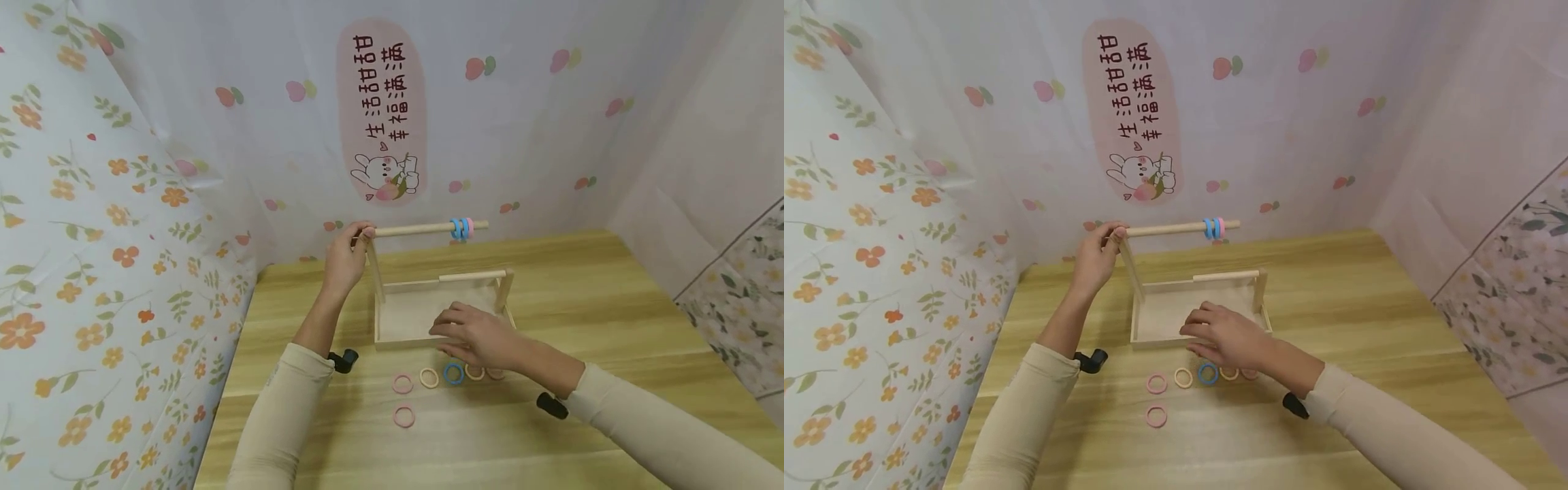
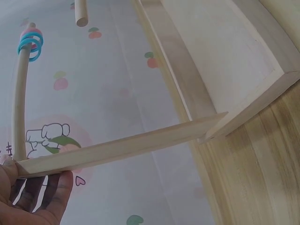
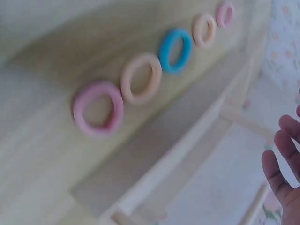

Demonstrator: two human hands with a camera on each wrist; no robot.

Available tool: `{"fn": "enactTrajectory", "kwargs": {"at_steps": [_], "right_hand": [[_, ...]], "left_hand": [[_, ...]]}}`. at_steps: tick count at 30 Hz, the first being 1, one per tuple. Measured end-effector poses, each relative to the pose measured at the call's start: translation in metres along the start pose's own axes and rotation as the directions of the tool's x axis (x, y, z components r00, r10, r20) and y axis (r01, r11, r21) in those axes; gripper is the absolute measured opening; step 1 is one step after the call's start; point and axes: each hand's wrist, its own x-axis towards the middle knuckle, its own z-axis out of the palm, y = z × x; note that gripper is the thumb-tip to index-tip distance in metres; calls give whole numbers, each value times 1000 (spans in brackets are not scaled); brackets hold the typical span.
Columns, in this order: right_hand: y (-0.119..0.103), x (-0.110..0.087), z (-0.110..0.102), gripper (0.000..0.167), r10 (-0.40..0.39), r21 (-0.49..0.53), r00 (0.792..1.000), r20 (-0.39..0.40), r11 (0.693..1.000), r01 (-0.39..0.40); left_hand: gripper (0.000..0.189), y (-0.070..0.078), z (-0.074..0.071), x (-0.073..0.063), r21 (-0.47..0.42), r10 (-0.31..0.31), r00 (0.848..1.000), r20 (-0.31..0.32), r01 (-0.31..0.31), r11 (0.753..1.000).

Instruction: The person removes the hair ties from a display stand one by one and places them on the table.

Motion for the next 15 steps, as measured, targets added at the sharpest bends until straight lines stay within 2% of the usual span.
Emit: {"fn": "enactTrajectory", "kwargs": {"at_steps": [3,10,15], "right_hand": [[13,2,-15,22,8,-19,999,-52,1000,-9],[37,1,-41,21,51,-65,993,-110,996,-58],[50,2,-55,48,42,-97,989,-141,994,-56]], "left_hand": [[43,2,-2,1,2,6,1000,-4,-6,1000],[43,5,-1,1,2,-10,1000,-4,10,1000],[41,4,1,2,11,-19,1000,-15,19,1000]]}}
